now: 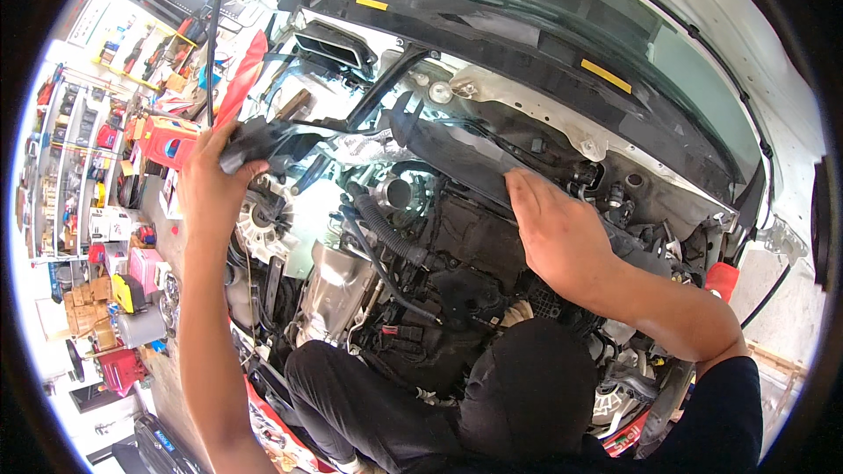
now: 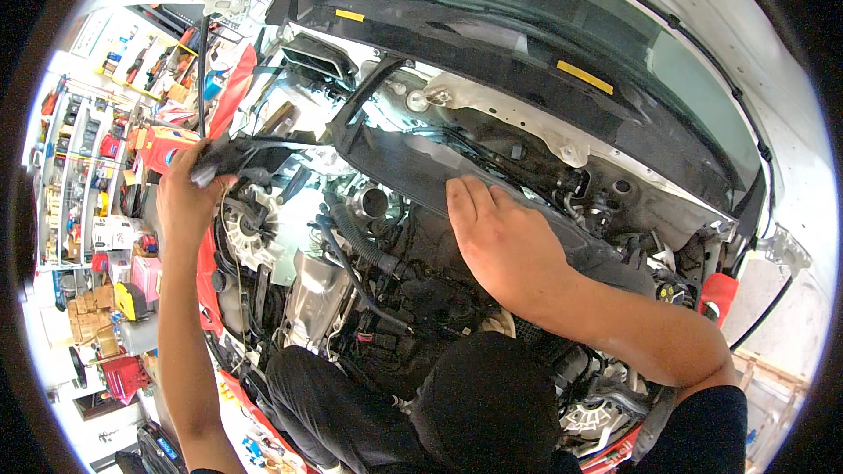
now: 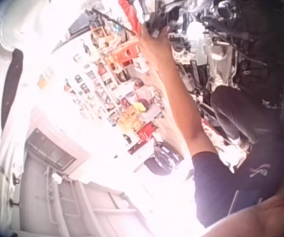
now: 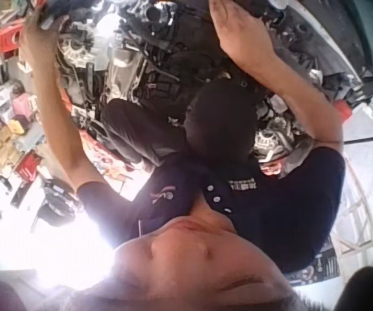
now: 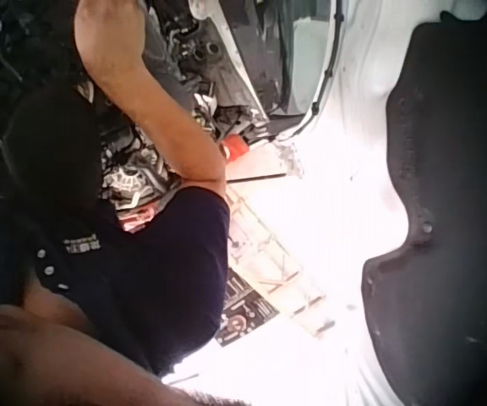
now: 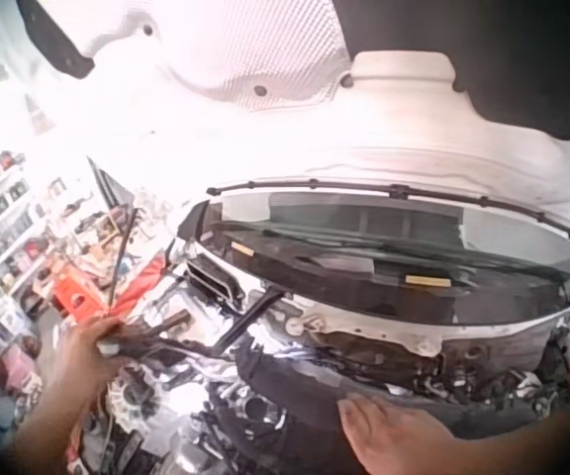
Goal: The person aligns and fits a plastic cowl panel and trim over the vehicle engine compartment bulkhead by hand.
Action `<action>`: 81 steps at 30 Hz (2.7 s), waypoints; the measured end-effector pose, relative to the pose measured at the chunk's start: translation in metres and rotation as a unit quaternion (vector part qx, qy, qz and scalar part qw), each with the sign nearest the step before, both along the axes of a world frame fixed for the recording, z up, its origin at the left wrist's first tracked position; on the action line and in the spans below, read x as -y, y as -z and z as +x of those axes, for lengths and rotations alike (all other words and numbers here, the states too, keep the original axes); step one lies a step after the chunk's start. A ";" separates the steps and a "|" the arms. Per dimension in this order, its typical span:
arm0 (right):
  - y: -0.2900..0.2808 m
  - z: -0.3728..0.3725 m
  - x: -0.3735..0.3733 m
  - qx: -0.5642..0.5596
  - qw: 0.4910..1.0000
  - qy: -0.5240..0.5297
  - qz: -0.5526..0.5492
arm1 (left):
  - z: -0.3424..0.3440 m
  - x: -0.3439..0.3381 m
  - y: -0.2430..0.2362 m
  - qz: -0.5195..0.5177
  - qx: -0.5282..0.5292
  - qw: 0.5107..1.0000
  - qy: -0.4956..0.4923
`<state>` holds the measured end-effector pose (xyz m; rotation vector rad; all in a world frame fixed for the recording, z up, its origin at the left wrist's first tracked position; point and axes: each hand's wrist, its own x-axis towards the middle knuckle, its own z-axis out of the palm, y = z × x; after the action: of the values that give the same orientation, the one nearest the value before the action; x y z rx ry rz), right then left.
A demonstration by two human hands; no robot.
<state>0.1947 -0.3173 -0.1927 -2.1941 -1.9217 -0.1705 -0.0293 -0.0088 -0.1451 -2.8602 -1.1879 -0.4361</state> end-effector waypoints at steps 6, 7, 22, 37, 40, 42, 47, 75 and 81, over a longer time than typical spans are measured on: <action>0.021 -0.010 0.002 -0.044 0.998 0.037 -0.028 | 0.004 -0.005 0.061 -0.002 0.046 0.999 -0.025; 0.024 -0.009 0.001 -0.043 0.997 0.039 -0.046 | 0.002 -0.003 0.068 -0.015 0.041 0.999 -0.030; 0.025 -0.021 -0.005 -0.006 0.997 -0.012 -0.076 | -0.020 -0.006 0.052 -0.121 -0.052 0.990 -0.046; 0.006 0.015 -0.058 -0.114 0.969 0.027 -0.220 | 0.018 -0.044 0.072 -0.047 -0.046 0.998 0.004; -0.011 0.052 -0.074 -0.211 0.949 0.060 -0.229 | 0.042 -0.045 0.060 0.000 -0.094 0.996 -0.010; -0.013 0.065 -0.076 -0.214 0.953 0.087 -0.194 | 0.059 -0.048 0.050 -0.004 -0.111 0.993 -0.024; -0.010 0.042 -0.087 -0.175 0.957 0.051 -0.227 | 0.061 -0.079 0.060 -0.055 -0.111 0.991 -0.041; 0.048 0.065 -0.123 -0.209 0.945 0.033 -0.251 | 0.050 -0.075 0.144 -0.016 -0.040 0.999 0.003; 0.056 0.049 -0.109 -0.240 0.946 0.050 -0.211 | 0.042 -0.071 0.153 -0.031 -0.064 0.997 -0.029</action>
<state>0.2441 -0.2083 -0.2489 -2.2937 -1.6773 0.7596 0.0124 0.0622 -0.2980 -2.8452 -1.2793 -0.2136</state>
